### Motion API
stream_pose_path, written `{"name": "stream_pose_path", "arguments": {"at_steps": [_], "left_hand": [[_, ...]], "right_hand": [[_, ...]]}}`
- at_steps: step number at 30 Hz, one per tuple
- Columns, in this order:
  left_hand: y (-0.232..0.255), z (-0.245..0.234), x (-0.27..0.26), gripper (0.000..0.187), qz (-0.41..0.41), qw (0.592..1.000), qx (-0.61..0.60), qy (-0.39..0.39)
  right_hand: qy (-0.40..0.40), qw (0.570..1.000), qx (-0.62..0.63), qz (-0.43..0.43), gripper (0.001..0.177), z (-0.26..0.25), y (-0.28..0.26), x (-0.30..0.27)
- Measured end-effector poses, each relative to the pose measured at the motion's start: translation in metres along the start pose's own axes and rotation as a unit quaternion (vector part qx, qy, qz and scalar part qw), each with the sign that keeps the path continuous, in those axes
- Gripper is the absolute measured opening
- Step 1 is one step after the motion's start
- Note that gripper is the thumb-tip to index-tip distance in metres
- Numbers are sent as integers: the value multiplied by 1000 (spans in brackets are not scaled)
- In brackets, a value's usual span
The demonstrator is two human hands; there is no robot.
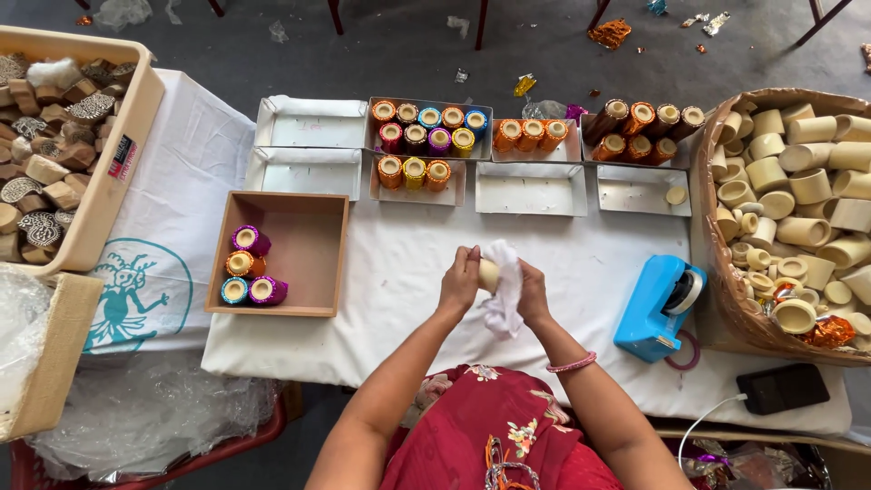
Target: Wrapping small cylinders in foil and securing them with tape.
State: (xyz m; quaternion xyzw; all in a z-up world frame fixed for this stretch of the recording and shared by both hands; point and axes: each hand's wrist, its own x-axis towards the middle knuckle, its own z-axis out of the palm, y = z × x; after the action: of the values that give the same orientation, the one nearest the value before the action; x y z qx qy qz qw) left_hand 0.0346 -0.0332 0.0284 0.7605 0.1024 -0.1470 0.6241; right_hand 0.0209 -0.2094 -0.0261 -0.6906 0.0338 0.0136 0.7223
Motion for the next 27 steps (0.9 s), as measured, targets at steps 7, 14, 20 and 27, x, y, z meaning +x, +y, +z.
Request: {"name": "stream_pose_path", "arguments": {"at_steps": [7,14,20,27], "left_hand": [[27,-4,-26,49,181,978,51,96],[22,4,-27,50,177,969,119,124],[-12,-13,15,42,-44,985,-164,-36],[51,-43,-10,45,-226,941,-119,-222]], "right_hand": [[33,927,271,256,30,22,-83,-7],[-17,983,148,112,31,43,-63,-15],[85,940,-257,-208,34,54,-73,-40],[-61,744,-412,-522,53,25,-86,-29]]}}
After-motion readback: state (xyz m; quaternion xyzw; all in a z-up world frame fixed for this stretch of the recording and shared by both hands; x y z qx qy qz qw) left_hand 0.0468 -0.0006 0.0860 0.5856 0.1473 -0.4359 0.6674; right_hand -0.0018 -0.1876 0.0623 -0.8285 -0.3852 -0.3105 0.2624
